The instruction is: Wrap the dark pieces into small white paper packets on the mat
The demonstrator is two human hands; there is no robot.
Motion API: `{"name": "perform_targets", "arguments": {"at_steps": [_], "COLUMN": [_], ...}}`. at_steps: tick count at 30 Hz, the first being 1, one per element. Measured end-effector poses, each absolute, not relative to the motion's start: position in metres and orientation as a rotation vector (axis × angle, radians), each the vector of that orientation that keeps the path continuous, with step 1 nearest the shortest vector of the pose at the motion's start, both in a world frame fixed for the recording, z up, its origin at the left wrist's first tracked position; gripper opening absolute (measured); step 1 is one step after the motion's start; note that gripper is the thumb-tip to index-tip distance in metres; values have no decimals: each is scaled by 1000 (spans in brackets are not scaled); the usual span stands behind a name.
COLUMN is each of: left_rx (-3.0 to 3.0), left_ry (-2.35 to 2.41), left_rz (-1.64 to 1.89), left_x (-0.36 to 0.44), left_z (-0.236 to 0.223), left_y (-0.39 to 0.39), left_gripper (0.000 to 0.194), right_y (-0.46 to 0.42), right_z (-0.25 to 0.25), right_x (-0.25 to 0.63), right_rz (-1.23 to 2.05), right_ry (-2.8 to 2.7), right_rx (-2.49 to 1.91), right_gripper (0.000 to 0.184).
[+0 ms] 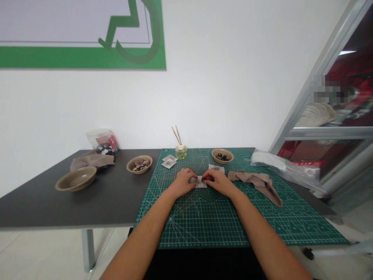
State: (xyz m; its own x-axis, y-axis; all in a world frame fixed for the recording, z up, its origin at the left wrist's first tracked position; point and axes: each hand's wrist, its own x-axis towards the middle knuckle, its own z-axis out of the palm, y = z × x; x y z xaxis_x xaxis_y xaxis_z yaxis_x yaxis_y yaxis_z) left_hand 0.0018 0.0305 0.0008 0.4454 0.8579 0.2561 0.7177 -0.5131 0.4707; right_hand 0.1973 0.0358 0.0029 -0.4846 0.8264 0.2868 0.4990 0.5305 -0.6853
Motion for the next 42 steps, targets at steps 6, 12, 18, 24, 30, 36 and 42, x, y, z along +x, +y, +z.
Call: {"name": "perform_targets", "arguments": {"at_steps": [6, 12, 18, 24, 30, 36, 42], "left_rx": [2407, 2398, 2400, 2400, 2411, 2410, 2418], "left_ry": [1350, 1352, 1347, 1351, 1344, 1350, 1336], "left_rz": [681, 681, 681, 682, 685, 676, 693], "left_x": [2, 2, 1, 2, 1, 1, 1], "left_z": [0, 1, 1, 1, 2, 1, 0], "left_y": [30, 30, 29, 30, 29, 30, 30], "left_gripper": [22, 22, 22, 21, 21, 22, 21], "right_y": [35, 36, 36, 36, 36, 36, 37], "right_z": [5, 3, 4, 4, 3, 3, 5], "right_x": [193, 198, 196, 199, 196, 197, 197], "right_rz": [653, 693, 706, 680, 655, 642, 591], "right_ry": [-2209, -2163, -2189, -2162, -2194, -2193, -2244], "right_rx": [-1025, -1096, -1054, -1084, -1065, -1054, -1028], "right_gripper": [12, 9, 11, 12, 12, 15, 15]}}
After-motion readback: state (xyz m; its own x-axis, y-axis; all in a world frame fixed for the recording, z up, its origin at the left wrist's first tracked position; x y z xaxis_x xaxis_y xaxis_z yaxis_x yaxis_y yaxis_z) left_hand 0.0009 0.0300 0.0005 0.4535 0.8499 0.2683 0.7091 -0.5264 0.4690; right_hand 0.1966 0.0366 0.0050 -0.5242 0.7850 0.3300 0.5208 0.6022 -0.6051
